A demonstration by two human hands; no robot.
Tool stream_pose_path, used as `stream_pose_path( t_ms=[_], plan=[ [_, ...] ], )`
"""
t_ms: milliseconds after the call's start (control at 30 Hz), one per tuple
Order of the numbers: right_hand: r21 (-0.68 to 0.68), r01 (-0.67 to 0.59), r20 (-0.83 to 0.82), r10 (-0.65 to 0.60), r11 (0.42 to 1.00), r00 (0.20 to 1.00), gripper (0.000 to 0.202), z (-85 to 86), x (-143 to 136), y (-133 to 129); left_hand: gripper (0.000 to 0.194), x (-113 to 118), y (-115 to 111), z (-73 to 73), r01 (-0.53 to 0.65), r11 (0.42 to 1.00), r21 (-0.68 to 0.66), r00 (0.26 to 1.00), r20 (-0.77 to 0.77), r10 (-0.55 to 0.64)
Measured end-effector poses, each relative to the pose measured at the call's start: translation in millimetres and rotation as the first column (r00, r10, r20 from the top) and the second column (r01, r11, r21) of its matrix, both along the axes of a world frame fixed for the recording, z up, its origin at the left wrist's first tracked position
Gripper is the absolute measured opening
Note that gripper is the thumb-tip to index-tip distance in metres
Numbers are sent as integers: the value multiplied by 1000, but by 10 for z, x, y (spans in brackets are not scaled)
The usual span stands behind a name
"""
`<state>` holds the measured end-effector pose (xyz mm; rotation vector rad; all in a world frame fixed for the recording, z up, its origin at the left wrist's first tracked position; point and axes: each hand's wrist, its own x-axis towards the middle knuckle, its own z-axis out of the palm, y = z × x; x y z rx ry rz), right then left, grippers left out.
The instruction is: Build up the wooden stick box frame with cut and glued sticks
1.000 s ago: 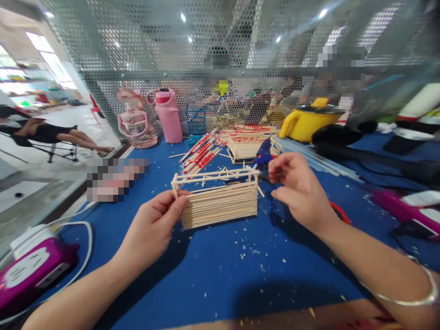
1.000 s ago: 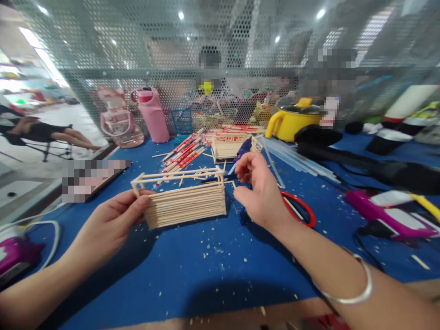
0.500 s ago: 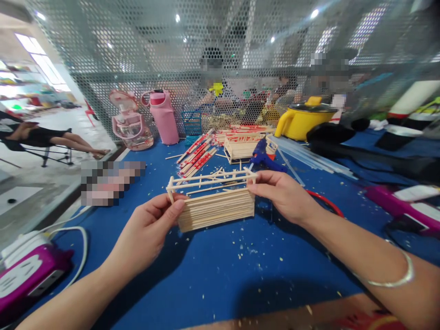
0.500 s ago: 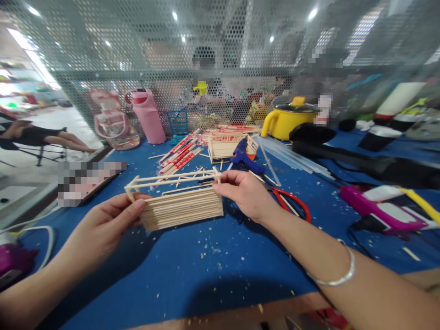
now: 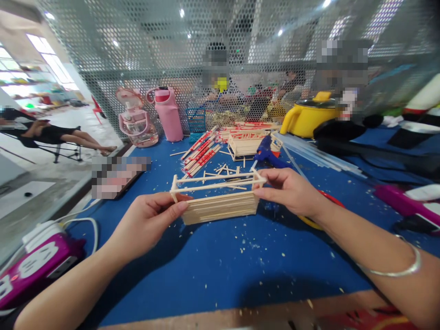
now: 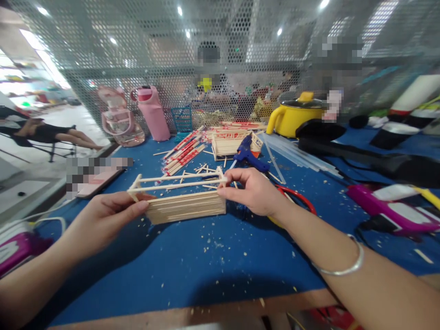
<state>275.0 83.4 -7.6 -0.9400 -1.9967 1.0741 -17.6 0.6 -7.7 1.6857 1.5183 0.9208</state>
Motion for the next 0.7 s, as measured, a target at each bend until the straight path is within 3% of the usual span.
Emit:
stream_pose_path(
  t_ms=[133, 400, 600, 700],
  plan=[
    [118, 2, 104, -14, 993, 994, 16, 27, 17, -2, 33, -44, 44, -26, 20, 999, -29, 1000, -12, -20],
    [105, 11, 131, -24, 994, 991, 20, 35, -8, -3, 34, -44, 53, -28, 50, 999, -12, 999, 2, -50],
    [-73, -21, 33, 23, 997, 999, 19, 64, 12, 30, 37, -32, 48, -36, 67, 998, 0, 998, 5, -67],
    [-109, 6, -75, -14, 994, 997, 23, 102, 110, 125, 40, -29, 50, -55, 57, 998, -28, 998, 41, -56]
  ],
)
